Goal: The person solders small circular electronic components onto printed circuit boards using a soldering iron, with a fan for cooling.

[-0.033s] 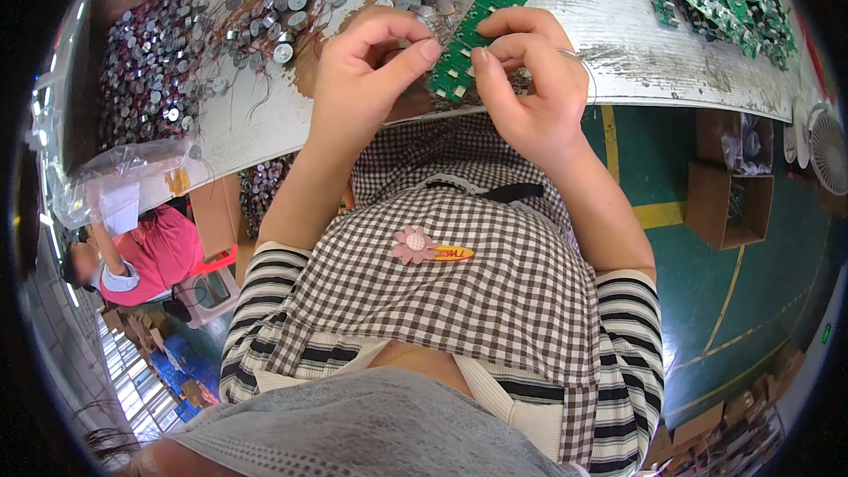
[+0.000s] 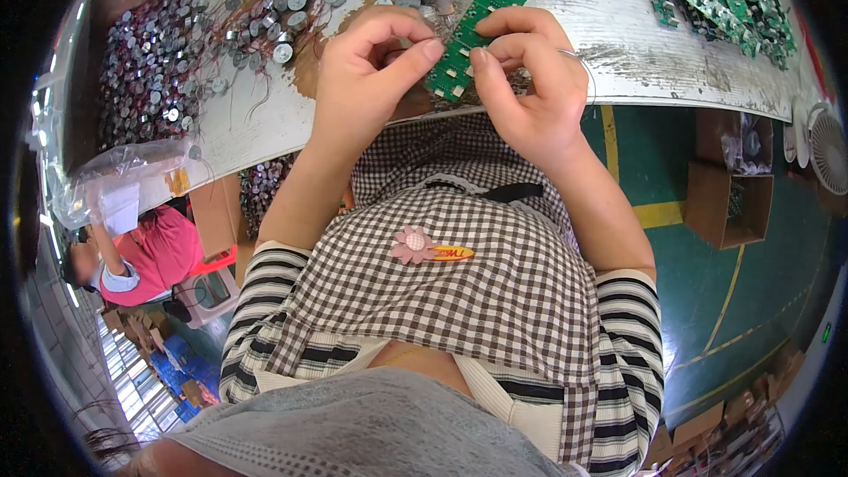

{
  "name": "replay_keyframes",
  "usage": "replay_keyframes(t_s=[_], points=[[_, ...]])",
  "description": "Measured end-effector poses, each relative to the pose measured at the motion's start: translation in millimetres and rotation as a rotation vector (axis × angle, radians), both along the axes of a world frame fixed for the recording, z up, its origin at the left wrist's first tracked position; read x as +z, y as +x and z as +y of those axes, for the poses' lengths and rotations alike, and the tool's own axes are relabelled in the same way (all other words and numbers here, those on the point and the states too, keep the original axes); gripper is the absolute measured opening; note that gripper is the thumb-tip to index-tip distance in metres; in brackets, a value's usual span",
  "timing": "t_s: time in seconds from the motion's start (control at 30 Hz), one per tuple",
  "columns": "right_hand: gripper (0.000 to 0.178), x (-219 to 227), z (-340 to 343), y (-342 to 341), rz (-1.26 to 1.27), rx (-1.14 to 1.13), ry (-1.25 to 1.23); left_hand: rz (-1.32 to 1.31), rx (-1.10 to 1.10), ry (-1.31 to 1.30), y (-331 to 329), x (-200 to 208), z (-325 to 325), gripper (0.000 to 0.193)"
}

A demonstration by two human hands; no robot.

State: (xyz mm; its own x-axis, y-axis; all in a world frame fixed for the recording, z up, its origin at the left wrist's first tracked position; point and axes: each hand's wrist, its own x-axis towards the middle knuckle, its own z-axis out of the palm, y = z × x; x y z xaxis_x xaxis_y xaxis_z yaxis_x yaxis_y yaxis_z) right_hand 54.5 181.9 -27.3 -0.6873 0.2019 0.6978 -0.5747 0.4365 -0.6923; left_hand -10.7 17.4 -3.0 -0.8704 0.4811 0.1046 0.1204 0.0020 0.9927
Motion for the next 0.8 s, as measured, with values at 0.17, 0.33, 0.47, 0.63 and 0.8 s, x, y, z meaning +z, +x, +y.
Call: replay_keyframes(t_s=[0.17,0.33,0.47,0.63,0.8], points=[[0.009,2.4,-0.1,-0.3,0.02,-0.003,0.011,0.046,0.028,-0.053,1.0,-0.7,8.7,0.009],[0.01,8.2,-3.2,-3.3,0.006,-0.07,0.051,0.033,0.034,-0.02,-0.7,2.9,12.6,0.007],[0.011,10.0,-3.3,-4.5,0.045,-0.056,0.078,0.029,0.052,-0.009,1.2,5.0,10.4,0.007],[0.011,-1.2,-3.3,6.3,-0.013,-0.026,0.023,0.013,0.027,-0.026,8.4,0.3,9.8,0.007],[0.01,-3.9,-0.7,7.0,0.009,0.017,-0.023,0.011,0.021,0.011,8.2,-2.5,9.3,0.007]])
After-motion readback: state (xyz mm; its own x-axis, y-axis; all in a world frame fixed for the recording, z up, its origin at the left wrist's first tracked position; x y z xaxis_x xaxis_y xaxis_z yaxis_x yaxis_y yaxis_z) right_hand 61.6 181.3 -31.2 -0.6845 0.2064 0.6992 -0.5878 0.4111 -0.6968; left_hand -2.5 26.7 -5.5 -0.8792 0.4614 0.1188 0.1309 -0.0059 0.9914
